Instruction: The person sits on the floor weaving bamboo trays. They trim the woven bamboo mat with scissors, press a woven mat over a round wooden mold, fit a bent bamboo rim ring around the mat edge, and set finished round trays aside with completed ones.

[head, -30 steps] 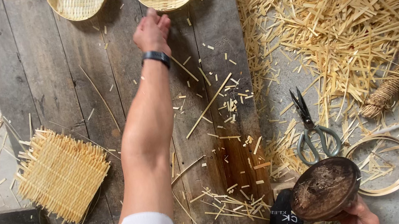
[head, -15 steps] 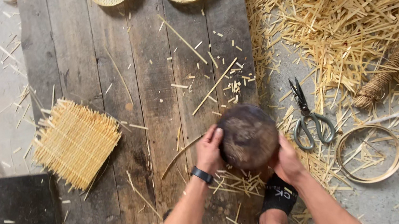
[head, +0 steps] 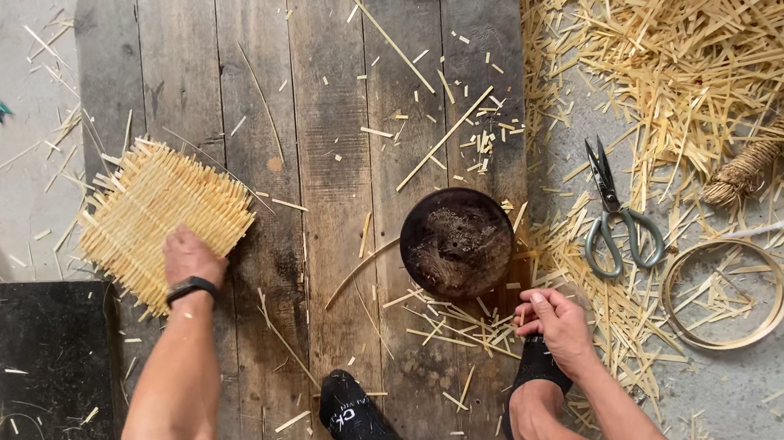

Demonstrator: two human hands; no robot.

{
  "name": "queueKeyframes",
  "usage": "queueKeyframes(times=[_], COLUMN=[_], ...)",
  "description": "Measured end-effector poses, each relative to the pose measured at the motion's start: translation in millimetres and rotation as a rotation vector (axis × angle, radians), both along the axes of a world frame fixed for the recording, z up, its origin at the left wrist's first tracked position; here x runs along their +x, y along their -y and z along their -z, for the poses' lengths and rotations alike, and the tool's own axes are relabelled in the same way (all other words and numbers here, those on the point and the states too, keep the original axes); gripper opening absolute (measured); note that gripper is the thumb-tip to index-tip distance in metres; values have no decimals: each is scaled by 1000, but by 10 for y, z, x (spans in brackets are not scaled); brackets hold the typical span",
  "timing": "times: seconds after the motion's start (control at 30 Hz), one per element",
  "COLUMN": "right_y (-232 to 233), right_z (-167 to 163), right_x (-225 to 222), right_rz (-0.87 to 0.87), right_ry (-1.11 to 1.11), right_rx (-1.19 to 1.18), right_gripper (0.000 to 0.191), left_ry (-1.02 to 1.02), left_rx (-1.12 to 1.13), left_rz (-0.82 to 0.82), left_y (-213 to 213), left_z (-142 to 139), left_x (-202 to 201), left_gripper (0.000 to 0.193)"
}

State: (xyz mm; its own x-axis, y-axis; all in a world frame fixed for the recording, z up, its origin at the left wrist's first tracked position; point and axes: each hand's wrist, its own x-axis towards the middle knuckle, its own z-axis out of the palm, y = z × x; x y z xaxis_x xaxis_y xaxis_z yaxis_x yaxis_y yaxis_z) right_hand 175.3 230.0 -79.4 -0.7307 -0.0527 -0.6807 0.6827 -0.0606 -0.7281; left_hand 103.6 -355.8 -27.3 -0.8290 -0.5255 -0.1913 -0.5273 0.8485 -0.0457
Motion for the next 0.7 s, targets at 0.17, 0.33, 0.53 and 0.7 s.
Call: queueKeyframes(times=[0.17,0.33,0.53,0.7], right_y=[-107,-63,-7,53], right_z=[166,168,-99,-288], right_x=[0,-49,-213,-649], right_rz=[-21,-22,126,129], right_ry=[18,16,-9,-69], right_rx=[-44,-79,-143,-450], right_gripper=[31,31,36,43], left_ry=[123,-450,-921,-504], left_rx=[209,-67,167,619], left_rz=[-48,43,619,1094], left_y=[327,197,-1461,-3137], left_z=[-19,-284,-493,-411], left_x=[193,167,-31,482], left_gripper=[35,17,20,34])
